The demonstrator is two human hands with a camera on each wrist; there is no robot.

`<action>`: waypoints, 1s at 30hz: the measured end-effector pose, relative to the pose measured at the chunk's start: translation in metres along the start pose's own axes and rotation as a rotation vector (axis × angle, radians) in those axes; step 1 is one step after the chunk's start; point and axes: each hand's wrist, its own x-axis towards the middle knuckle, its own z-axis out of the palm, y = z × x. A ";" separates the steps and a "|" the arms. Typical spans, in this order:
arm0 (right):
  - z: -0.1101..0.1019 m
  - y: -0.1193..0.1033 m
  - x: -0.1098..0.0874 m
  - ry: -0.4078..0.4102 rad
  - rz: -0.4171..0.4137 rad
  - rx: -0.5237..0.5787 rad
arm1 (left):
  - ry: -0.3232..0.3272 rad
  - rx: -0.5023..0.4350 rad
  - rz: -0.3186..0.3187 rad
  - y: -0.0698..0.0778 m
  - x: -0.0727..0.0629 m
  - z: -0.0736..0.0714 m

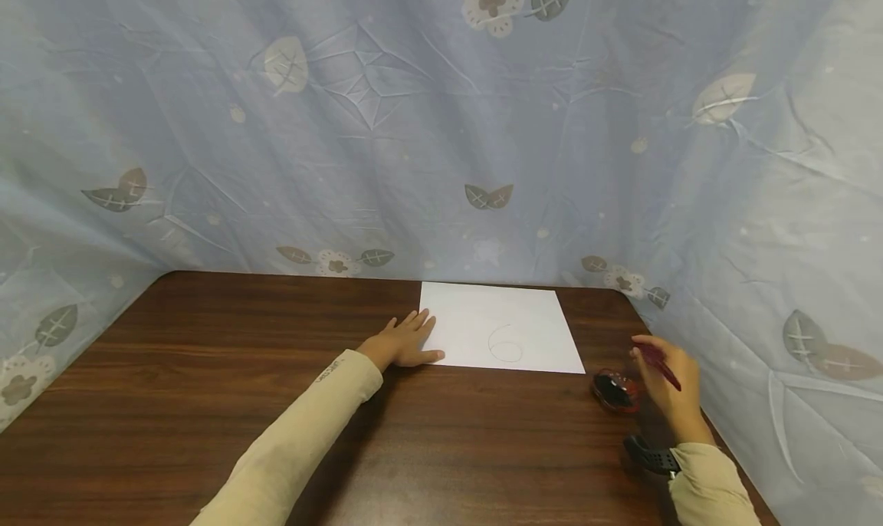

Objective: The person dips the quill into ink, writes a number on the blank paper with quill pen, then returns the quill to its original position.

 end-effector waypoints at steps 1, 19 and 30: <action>0.000 0.001 0.000 0.009 -0.010 -0.006 | -0.007 0.004 -0.003 0.003 -0.003 -0.004; -0.002 0.003 -0.016 0.124 0.422 0.256 | 0.010 0.004 0.006 0.002 -0.004 -0.001; 0.002 0.009 -0.032 0.092 0.372 1.038 | 0.009 0.008 0.027 0.001 -0.012 0.000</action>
